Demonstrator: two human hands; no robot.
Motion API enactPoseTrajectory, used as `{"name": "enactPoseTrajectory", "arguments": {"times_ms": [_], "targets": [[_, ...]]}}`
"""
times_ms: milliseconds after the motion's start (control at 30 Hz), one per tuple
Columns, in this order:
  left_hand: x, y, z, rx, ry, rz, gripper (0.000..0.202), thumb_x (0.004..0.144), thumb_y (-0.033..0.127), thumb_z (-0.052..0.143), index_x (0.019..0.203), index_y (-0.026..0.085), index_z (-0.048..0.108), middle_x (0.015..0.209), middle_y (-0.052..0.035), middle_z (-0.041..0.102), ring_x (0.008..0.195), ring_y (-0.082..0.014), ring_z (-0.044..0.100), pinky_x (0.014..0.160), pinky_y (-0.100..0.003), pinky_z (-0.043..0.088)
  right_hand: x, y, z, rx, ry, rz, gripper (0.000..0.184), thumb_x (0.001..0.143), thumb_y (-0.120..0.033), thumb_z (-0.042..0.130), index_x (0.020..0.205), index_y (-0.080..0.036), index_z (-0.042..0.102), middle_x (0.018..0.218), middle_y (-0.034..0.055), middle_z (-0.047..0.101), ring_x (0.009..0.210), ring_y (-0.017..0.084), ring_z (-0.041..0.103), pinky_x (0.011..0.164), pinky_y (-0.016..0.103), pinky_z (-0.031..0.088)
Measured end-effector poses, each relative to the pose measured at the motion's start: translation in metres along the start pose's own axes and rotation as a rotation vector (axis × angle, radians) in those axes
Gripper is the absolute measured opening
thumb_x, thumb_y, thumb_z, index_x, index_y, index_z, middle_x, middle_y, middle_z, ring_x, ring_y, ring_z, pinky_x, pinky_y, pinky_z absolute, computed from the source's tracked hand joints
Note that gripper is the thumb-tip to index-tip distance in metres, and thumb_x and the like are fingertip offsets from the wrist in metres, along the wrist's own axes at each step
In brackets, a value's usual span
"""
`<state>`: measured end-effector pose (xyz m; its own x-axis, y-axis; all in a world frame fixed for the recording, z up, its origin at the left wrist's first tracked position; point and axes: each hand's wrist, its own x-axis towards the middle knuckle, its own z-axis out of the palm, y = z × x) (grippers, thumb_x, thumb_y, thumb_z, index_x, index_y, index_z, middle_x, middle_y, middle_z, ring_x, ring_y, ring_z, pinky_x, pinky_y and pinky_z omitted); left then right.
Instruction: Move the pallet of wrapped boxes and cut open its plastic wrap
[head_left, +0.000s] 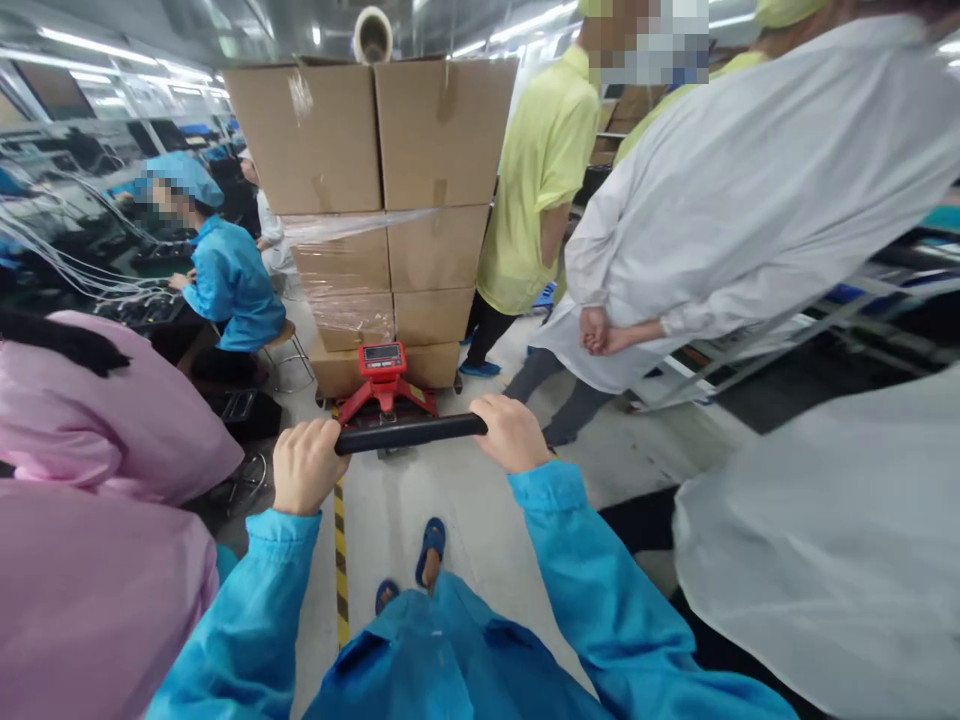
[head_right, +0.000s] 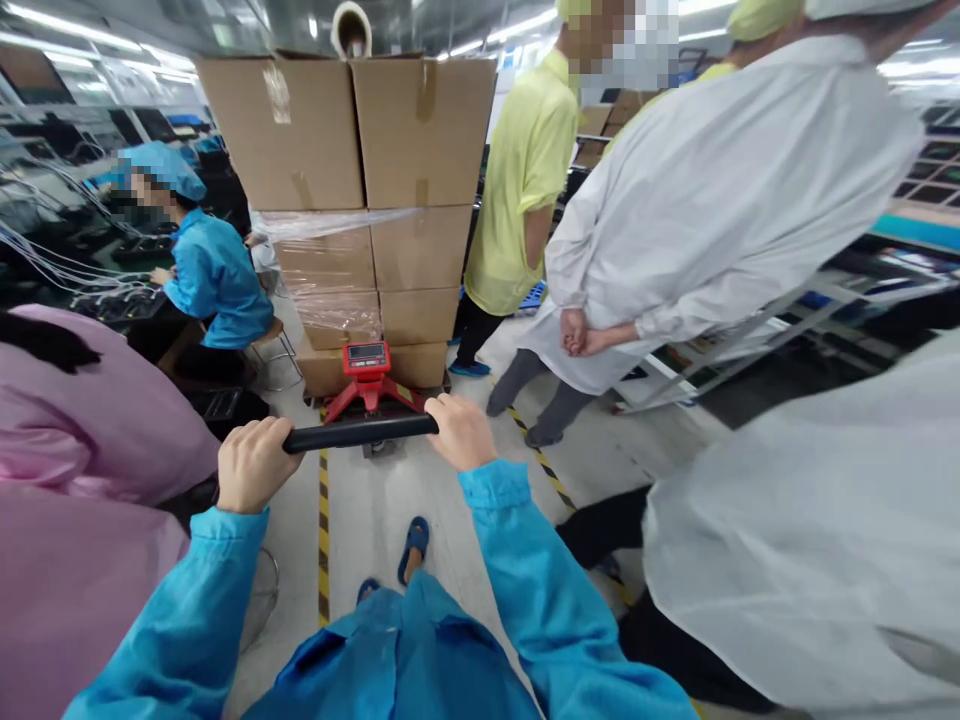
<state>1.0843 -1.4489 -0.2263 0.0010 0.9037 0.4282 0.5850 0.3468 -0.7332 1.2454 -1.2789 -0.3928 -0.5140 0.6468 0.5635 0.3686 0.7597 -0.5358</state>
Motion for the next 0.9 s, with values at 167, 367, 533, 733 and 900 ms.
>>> {"name": "enactPoseTrajectory", "arguments": {"times_ms": [167, 367, 533, 733, 900], "targets": [[-0.041, 0.026, -0.038, -0.058, -0.158, -0.057, 0.009, 0.077, 0.019, 0.059, 0.067, 0.018, 0.06, 0.068, -0.0074, 0.061, 0.071, -0.0247, 0.058, 0.061, -0.034, 0.031, -0.056, -0.004, -0.008, 0.002, 0.121, -0.072, 0.008, 0.078, -0.009, 0.056, 0.078, -0.018, 0.057, 0.079, 0.0047, 0.059, 0.076, 0.019, 0.051, 0.067, 0.029, 0.03], [-0.091, 0.074, -0.082, -0.07, -0.232, -0.121, 0.008, 0.079, 0.017, 0.057, 0.073, 0.018, 0.062, 0.074, -0.0081, 0.063, 0.075, -0.0257, 0.058, 0.063, -0.036, 0.032, -0.121, 0.009, -0.024, -0.011, 0.192, -0.113, 0.013, 0.074, -0.007, 0.056, 0.081, -0.018, 0.057, 0.08, 0.0059, 0.058, 0.076, 0.022, 0.051, 0.068, 0.03, 0.033], [-0.134, 0.115, -0.119, -0.066, -0.269, -0.189, 0.012, 0.082, 0.015, 0.055, 0.073, 0.019, 0.061, 0.073, -0.0075, 0.061, 0.074, -0.0244, 0.057, 0.063, -0.035, 0.031, -0.177, 0.021, -0.034, 0.018, 0.243, -0.165, 0.014, 0.073, -0.009, 0.055, 0.084, -0.018, 0.057, 0.081, 0.0075, 0.057, 0.079, 0.024, 0.052, 0.07, 0.032, 0.037], [-0.187, 0.152, -0.164, -0.088, -0.337, -0.227, 0.009, 0.082, 0.013, 0.055, 0.079, 0.019, 0.061, 0.077, -0.0084, 0.062, 0.078, -0.0249, 0.057, 0.064, -0.037, 0.032, -0.243, 0.024, -0.048, 0.093, 0.223, -0.191, 0.017, 0.072, -0.011, 0.052, 0.086, -0.019, 0.058, 0.087, 0.0104, 0.059, 0.084, 0.027, 0.053, 0.076, 0.037, 0.041], [-0.235, 0.172, -0.198, -0.112, -0.355, -0.183, 0.006, 0.083, 0.016, 0.056, 0.082, 0.018, 0.062, 0.079, -0.0084, 0.062, 0.079, -0.0257, 0.057, 0.065, -0.037, 0.034, -0.3, 0.012, -0.066, 0.099, 0.235, -0.135, 0.013, 0.073, -0.012, 0.052, 0.081, -0.019, 0.059, 0.087, 0.0096, 0.06, 0.084, 0.026, 0.054, 0.079, 0.036, 0.04]]}}
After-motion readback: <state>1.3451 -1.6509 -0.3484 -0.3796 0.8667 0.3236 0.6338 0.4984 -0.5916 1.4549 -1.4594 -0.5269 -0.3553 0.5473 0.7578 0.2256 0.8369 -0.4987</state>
